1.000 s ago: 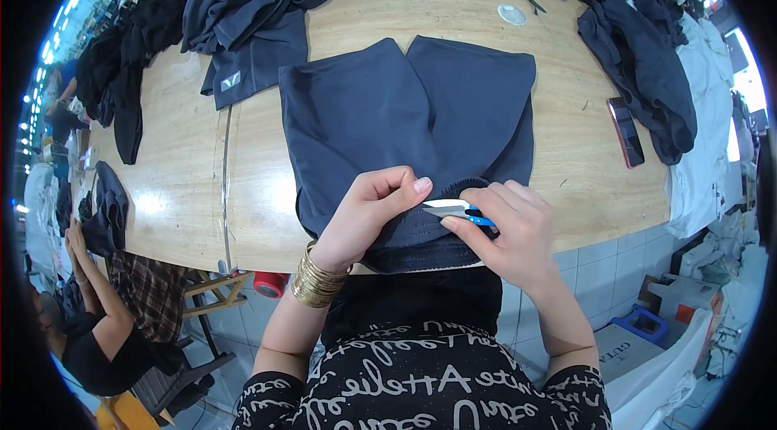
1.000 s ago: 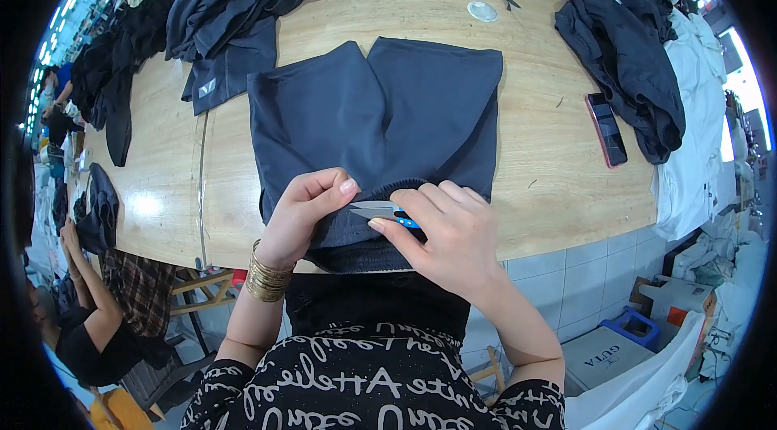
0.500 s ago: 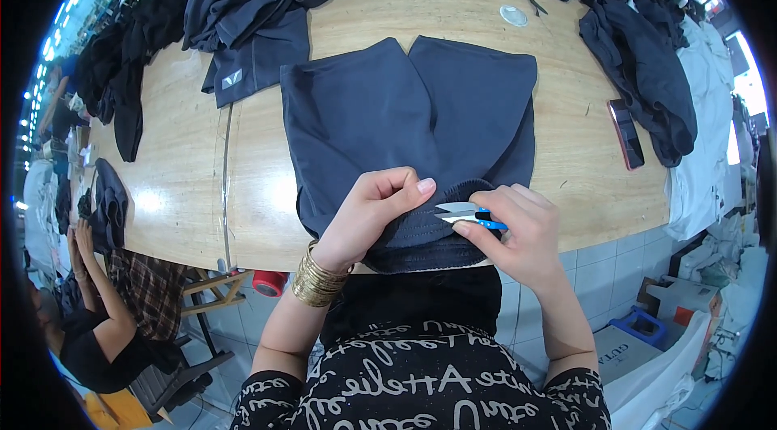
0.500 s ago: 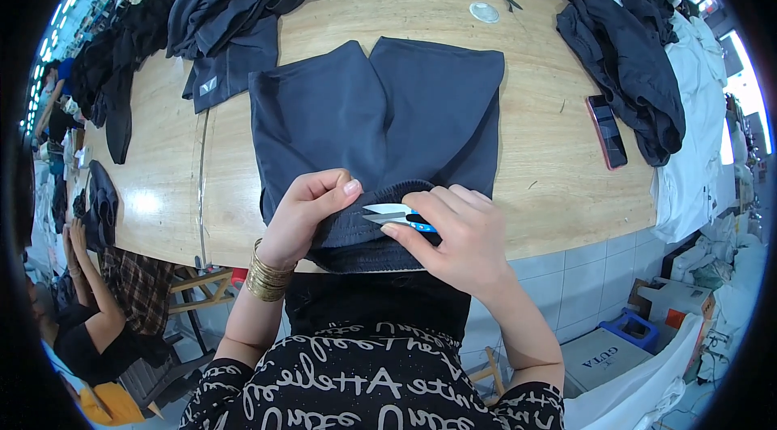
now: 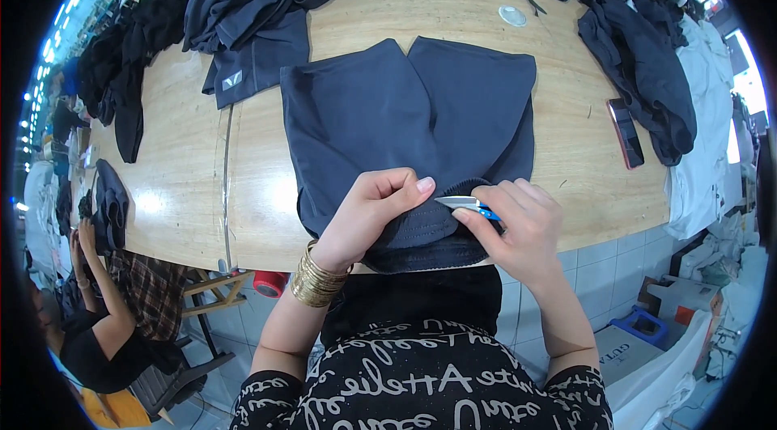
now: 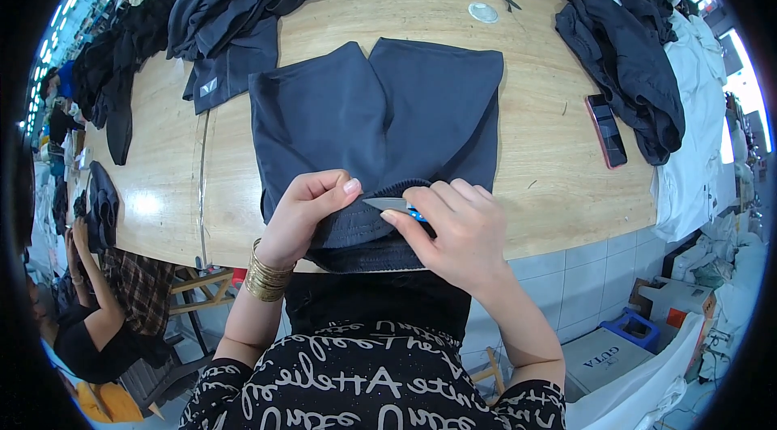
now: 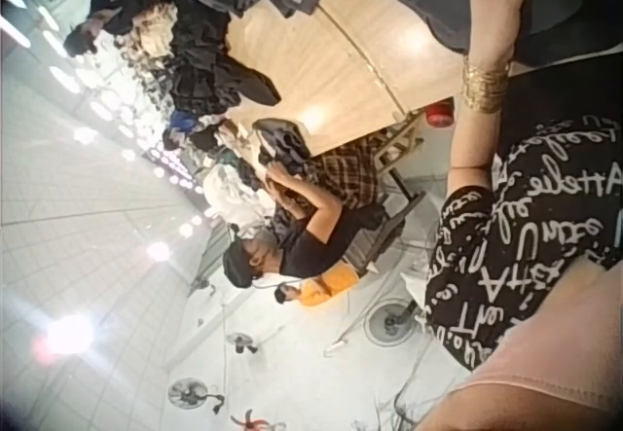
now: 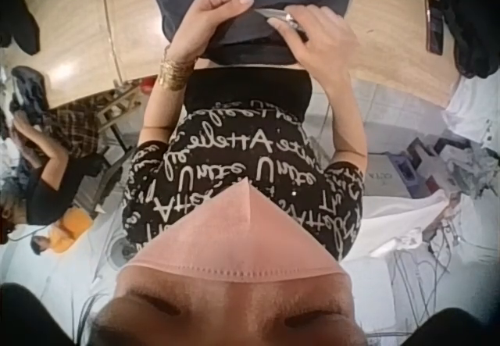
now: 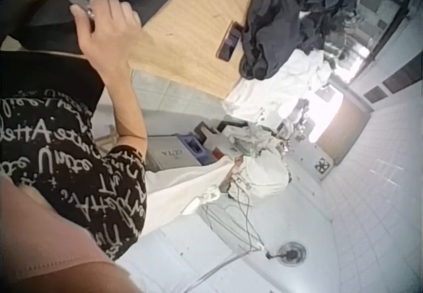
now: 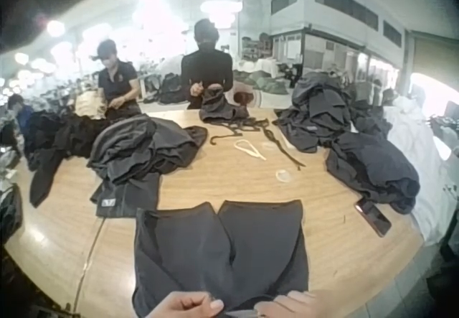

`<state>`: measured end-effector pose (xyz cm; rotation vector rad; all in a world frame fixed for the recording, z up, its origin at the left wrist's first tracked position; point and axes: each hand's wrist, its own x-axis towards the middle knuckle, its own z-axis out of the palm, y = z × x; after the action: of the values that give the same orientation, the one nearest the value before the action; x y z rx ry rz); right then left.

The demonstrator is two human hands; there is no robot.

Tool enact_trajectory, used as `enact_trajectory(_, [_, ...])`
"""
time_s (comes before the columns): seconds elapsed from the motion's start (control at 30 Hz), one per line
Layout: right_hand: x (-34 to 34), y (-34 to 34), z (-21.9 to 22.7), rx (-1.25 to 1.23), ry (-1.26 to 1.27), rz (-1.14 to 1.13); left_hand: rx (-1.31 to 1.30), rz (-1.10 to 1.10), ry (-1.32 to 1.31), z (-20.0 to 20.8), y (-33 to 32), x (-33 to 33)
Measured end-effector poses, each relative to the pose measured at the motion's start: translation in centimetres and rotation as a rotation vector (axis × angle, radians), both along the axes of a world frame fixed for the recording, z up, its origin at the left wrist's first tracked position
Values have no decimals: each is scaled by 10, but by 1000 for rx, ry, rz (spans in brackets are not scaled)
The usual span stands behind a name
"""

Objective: Trimming excess threads from a pair of dark grey shorts using thread snips.

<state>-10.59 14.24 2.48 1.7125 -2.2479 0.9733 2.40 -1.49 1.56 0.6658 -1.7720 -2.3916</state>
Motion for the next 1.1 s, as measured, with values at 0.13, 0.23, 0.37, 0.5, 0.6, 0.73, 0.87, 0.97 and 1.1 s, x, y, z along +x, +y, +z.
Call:
enact_trajectory(0.13, [0,1,1,-26,-78,20,11,4,-12,0,0,0])
enact_trajectory(0.23, [1,0,1,-51,-96,46,-10,-7,-13,1,-1,0])
enact_trajectory(0.37, [3,-1,3,-26,-54,44,-32,-18,2,-1,-1,0])
enact_trajectory(0.5, [5,-5,6,-49,-22,65,-74,7,6,-4,0,1])
enact_trajectory(0.6, [4,-5,5,-56,-4,68,-100,9,11,-5,1,1])
enact_trajectory(0.73, [5,-6,6,-48,3,76,-146,-2,28,-8,-1,2])
enact_trajectory(0.87, [-1,0,3,-13,-27,48,-173,-28,-16,-7,-3,4])
enact_trajectory(0.97, [-2,1,2,0,-206,-39,-189,-48,-47,-7,-5,3])
enact_trajectory(1.1, [0,9,-3,56,-621,-51,-132,24,9,-11,-3,2])
